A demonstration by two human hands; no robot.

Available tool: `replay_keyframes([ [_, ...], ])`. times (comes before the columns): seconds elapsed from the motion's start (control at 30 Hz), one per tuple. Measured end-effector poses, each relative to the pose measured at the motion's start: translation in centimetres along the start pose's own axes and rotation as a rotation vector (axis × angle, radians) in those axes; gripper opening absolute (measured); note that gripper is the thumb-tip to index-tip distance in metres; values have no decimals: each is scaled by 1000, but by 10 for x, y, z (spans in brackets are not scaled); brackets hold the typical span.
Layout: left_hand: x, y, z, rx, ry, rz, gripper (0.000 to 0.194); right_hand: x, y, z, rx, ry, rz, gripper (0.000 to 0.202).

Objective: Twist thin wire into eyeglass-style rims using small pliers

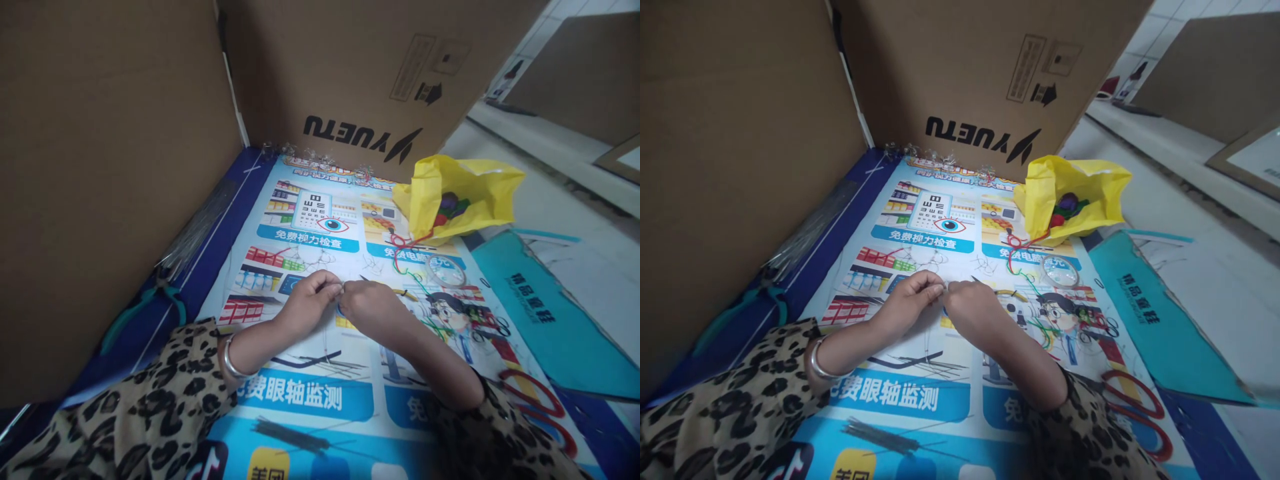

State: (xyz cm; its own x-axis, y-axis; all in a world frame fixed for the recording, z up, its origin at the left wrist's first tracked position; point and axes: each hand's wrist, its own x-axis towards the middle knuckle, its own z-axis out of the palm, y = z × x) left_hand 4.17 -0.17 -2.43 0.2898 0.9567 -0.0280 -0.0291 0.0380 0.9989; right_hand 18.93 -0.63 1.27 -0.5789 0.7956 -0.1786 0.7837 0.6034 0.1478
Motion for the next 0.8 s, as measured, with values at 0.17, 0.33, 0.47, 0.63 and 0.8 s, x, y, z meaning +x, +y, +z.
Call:
replay_keyframes([
  [0.17, -1, 2, 0, -11, 15, -5, 9, 2, -1, -1, -9, 13, -3, 25],
  [0.33, -1, 4, 0, -9, 24, -8, 9, 3, 1, -5, 24, -6, 12, 24],
  [0.47, -1, 5, -1, -1, 19, -8, 9, 4, 3, -5, 49, -8, 21, 24],
  [0.63, -1, 4, -1, -15, 16, -9, 10, 3, 5, -4, 73, -16, 15, 24],
  [0.8, -1, 4, -1, -8, 6, -6, 11, 0, 5, -4, 89, -1, 6, 22],
])
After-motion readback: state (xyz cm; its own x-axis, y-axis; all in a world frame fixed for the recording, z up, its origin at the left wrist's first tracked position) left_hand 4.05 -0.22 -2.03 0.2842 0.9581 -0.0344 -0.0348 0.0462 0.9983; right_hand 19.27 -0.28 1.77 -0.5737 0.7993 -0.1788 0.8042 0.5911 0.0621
